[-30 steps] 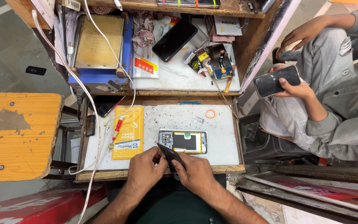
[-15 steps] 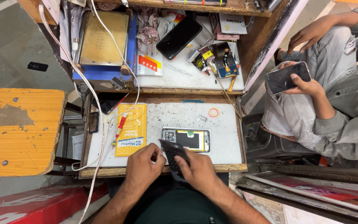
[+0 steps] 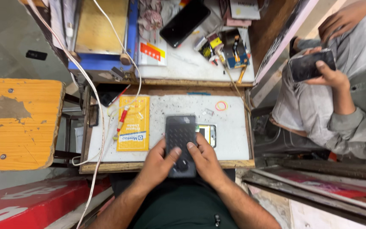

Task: The person works on a disassembled smartphone on a cluttered workbench, using a red-handled screwdriver to manipulate internal components. They handle the phone's back cover, remove a small plastic piece, and repeatedly inspect the device's interior and exterior.

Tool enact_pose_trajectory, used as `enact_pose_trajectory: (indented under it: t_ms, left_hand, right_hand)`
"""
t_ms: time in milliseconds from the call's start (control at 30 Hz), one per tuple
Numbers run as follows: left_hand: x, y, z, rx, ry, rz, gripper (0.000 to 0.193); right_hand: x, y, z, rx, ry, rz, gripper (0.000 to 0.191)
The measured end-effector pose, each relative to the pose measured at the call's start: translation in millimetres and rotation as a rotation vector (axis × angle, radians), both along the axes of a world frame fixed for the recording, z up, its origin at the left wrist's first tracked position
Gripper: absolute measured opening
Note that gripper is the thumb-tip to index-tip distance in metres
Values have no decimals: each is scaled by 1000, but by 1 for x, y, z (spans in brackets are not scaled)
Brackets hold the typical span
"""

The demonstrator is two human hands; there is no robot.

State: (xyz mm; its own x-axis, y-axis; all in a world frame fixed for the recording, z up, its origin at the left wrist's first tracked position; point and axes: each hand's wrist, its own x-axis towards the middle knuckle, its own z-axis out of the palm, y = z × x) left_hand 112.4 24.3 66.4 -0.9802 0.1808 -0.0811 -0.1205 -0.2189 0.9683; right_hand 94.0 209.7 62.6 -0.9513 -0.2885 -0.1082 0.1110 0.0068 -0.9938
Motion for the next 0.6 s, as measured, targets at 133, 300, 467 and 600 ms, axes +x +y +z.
enact_pose_trajectory:
  t_ms: [133,300,467,600]
  left_hand:
    - [-8,-8,0,96,-10,89,20]
    - [-10,-4,1,124,-28,113,17]
    - [-7,-3,0,-6,11,135,20]
    - [-8,-3,-2,-52,-22,128,24]
  right_hand:
    - [-8,11,-7,-105,-166,119,19]
    - [-11,15,-8,-113,-231,133,28]
    - [-13,16,-10,-122,-187,147,32]
    - [-14,17,-8,-111,-178,145,32]
